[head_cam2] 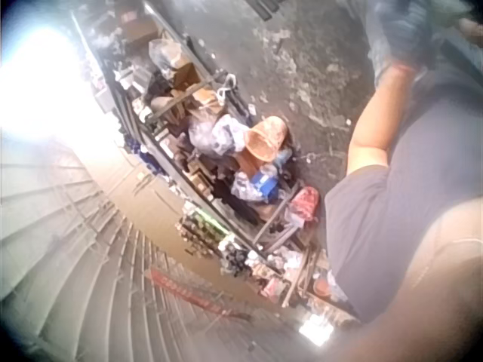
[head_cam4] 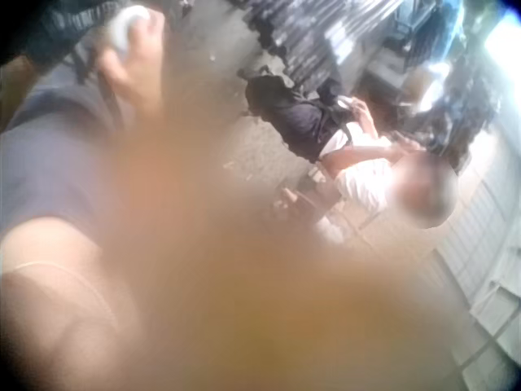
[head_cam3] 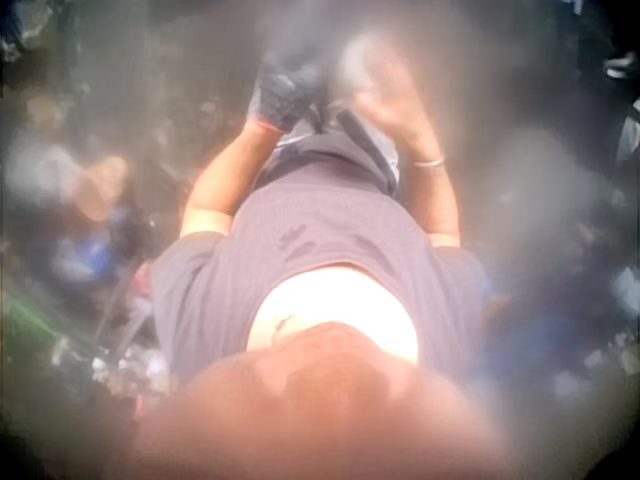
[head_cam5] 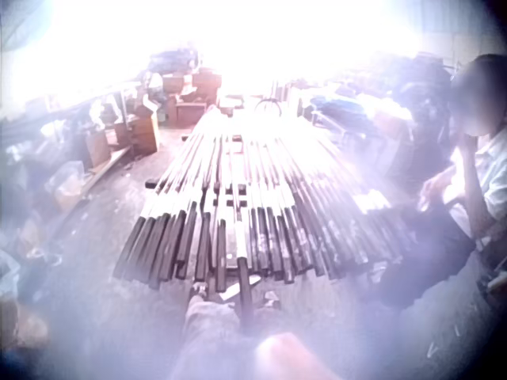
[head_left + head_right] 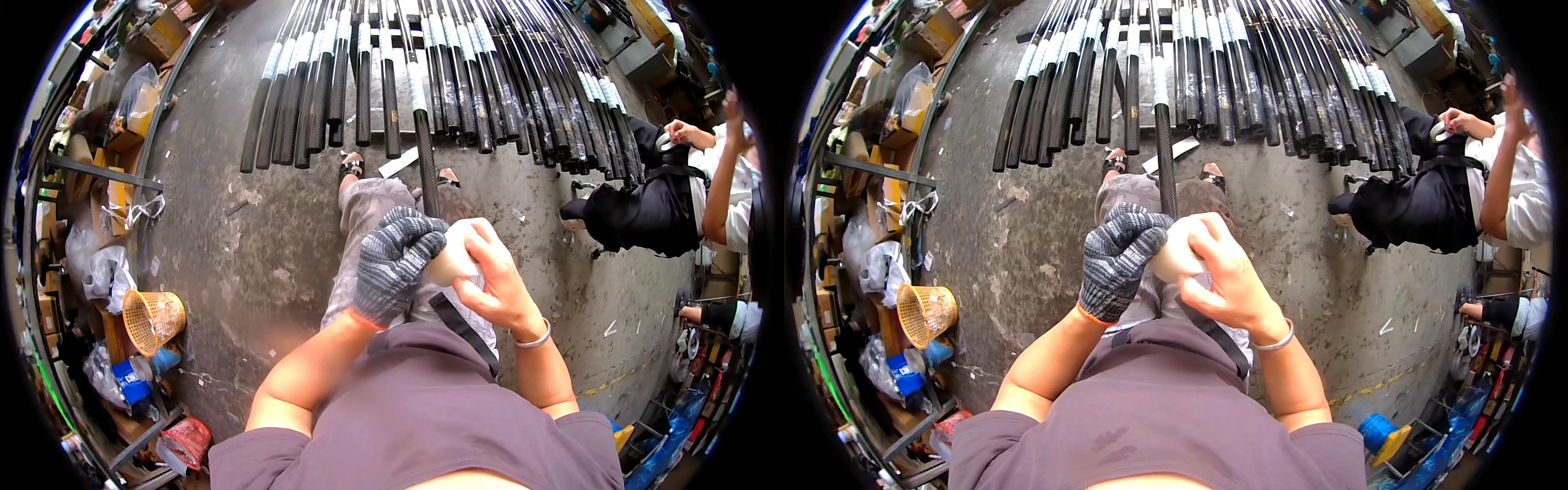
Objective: The person wraps white tape around the handles of long black rods in a workshop. They hold the rod with one hand and the tape roll with the other, spiraling the tape down the handle before placing the finished rod back into a large group of similar rods.
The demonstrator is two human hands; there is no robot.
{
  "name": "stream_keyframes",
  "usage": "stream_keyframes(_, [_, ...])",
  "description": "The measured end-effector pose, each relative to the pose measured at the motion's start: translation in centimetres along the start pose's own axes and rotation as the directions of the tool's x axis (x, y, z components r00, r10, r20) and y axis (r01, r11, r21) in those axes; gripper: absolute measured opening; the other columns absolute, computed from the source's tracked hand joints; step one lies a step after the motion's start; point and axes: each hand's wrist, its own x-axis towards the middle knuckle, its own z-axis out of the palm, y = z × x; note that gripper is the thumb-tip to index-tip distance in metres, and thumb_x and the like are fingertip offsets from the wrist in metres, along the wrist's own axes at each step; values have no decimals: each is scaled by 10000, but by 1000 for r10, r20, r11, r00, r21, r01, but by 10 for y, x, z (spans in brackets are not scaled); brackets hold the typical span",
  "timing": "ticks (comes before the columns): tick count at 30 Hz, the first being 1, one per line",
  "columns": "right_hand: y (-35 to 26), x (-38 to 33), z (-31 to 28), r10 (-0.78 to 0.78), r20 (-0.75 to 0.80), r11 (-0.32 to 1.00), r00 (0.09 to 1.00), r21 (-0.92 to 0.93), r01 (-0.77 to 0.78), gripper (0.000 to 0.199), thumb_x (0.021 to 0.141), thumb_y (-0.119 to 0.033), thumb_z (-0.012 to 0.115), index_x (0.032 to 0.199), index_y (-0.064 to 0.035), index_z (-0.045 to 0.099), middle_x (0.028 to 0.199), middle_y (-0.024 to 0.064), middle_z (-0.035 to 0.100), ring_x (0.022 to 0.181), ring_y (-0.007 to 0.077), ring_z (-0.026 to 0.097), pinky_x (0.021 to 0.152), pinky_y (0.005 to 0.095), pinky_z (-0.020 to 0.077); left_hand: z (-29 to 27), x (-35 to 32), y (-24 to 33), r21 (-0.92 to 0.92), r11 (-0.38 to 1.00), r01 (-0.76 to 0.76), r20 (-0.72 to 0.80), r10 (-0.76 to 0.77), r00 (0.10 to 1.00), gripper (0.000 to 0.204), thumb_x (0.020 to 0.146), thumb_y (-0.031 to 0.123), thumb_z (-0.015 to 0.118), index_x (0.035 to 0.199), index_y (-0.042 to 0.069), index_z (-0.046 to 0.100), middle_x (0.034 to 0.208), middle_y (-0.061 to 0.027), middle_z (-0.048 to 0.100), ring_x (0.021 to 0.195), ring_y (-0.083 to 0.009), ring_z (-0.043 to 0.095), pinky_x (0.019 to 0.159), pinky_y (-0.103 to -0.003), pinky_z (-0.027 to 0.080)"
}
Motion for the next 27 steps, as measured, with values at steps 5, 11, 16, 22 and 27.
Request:
stream_keyframes(5, [-4, 0, 7, -3, -3, 996, 1000, -85, 2, 335, 729, -124, 665, 1004, 23, 544, 1084, 214, 511, 967, 385, 550, 856, 406, 477, 14, -5, -11, 218, 964, -152, -168, 191, 967, 45, 863, -21, 612, 905, -5, 611, 815, -130, 575, 766, -283, 589, 708, -365, 478])
stream_keyframes(11, [-2, 6, -2, 5, 33, 1000, 999, -8, -5, 593, 650, -365, 890, 967, 23, 574, 1164, 201, 545, 1036, 326, 575, 904, 385, 472, 2, 6, -14, 424, 873, -239, -60, 290, 955, 67, 947, 10, 521, 951, -11, 585, 804, -124, 580, 723, -310, 563, 680, -361, 472])
stream_keyframes(16, [28, 10, -17, 210, 28, 802, 977, 566, -188, 652, 644, -505, 879, 931, -4, 577, 1202, 178, 592, 1008, 198, 621, 805, 309, 520, 4, 26, -24, -415, 893, 173, -152, -256, 955, 155, 1012, 132, 491, 885, 61, 543, 686, 6, 520, 529, -78, 485, 462, -244, 414])
stream_keyframes(22, [56, 44, -28, 285, 38, 509, 958, 841, -184, 499, 838, -433, 752, 1011, -32, 511, 966, 123, 638, 822, 200, 660, 714, 346, 561, 7, 55, -60, -235, 939, 250, -278, -311, 909, 77, 1009, 130, 478, 1015, 60, 510, 803, -9, 535, 660, -96, 502, 563, -252, 394])
stream_keyframes(27, [71, 60, -30, 359, 53, 530, 932, 810, -250, 399, 851, -340, 742, 1009, -49, 520, 902, 75, 611, 789, 151, 637, 666, 312, 543, 1, 64, -116, -22, 993, 119, -328, -120, 937, 125, 1012, 124, 462, 1108, 48, 487, 851, -17, 504, 721, -105, 472, 632, -254, 376])
